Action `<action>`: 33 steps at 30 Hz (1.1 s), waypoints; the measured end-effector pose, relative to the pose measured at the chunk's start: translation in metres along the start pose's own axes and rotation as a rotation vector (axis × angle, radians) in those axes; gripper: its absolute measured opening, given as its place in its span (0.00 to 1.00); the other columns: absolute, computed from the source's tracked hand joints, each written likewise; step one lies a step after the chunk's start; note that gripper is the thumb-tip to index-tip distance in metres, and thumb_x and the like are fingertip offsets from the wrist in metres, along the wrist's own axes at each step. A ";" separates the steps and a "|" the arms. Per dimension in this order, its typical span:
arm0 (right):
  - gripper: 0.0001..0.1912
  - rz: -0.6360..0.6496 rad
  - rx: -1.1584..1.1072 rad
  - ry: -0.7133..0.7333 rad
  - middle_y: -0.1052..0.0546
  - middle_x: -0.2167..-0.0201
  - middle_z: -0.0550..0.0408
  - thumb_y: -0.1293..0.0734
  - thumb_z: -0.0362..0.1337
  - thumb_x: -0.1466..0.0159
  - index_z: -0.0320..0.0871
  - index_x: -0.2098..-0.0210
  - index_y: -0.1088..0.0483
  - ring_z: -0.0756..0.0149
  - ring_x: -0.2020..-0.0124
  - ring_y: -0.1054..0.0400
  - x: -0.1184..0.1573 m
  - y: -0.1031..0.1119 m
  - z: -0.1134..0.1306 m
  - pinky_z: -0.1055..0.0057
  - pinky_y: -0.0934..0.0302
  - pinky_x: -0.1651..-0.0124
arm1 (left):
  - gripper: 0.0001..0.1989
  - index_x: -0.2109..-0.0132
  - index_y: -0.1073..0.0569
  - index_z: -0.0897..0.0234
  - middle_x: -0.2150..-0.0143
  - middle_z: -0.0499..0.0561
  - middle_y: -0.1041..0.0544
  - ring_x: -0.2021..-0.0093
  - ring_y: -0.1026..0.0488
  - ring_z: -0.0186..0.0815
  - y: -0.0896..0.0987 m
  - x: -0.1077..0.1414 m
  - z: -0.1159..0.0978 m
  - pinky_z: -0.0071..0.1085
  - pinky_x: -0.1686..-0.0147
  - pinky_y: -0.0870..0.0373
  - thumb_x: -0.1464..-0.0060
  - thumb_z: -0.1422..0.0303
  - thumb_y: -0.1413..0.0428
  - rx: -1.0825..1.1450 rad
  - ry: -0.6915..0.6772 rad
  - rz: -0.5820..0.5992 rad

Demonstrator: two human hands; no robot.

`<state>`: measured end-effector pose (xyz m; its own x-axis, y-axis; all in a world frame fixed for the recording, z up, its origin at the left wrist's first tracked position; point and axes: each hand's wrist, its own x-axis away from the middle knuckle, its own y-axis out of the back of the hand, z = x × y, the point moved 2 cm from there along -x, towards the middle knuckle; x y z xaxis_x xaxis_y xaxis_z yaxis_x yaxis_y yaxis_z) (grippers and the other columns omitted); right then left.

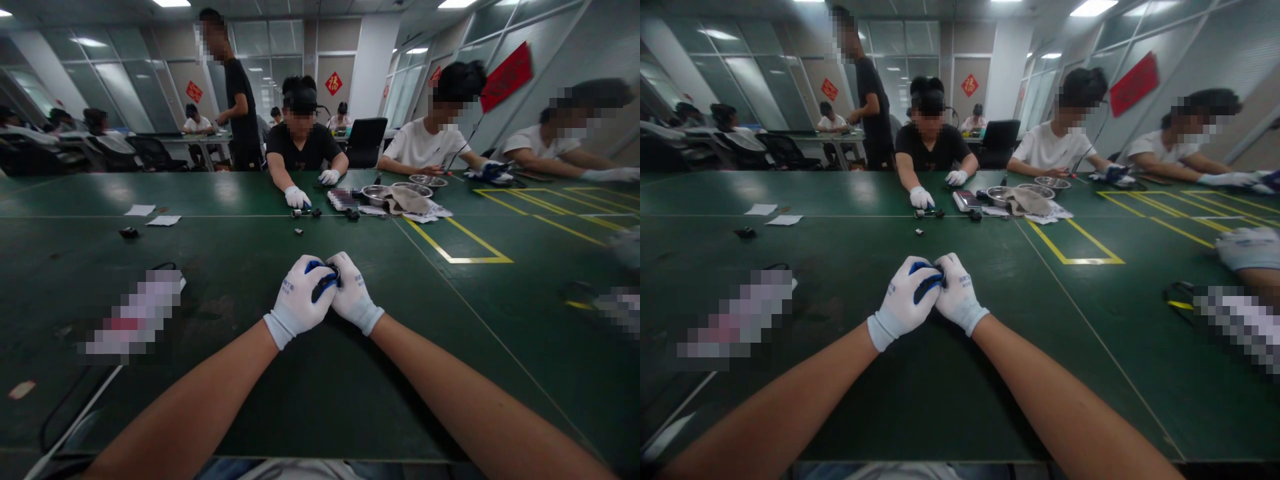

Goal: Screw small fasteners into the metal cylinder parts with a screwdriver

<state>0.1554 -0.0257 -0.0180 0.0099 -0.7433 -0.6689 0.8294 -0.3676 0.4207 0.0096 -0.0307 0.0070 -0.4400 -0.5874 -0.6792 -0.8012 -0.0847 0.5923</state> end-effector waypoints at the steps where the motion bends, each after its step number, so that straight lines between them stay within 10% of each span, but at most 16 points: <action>1: 0.05 -0.001 0.001 0.004 0.33 0.66 0.54 0.35 0.32 0.41 0.47 0.66 0.37 0.61 0.66 0.36 0.000 0.000 0.000 0.64 0.38 0.65 | 0.10 0.51 0.22 0.64 0.51 0.58 0.27 0.52 0.24 0.44 0.000 0.000 0.000 0.44 0.51 0.21 0.38 0.68 0.42 -0.004 -0.003 0.000; 33: 0.07 -0.003 0.008 -0.042 0.33 0.64 0.53 0.34 0.31 0.42 0.47 0.66 0.36 0.60 0.64 0.35 -0.001 -0.003 -0.004 0.63 0.35 0.63 | 0.09 0.51 0.23 0.63 0.50 0.58 0.26 0.50 0.25 0.46 -0.001 0.001 0.001 0.47 0.48 0.22 0.38 0.68 0.41 -0.002 0.049 0.026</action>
<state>0.1551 -0.0216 -0.0213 -0.0163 -0.7649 -0.6440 0.8247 -0.3744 0.4238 0.0095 -0.0304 0.0053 -0.4404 -0.6285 -0.6411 -0.7888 -0.0700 0.6106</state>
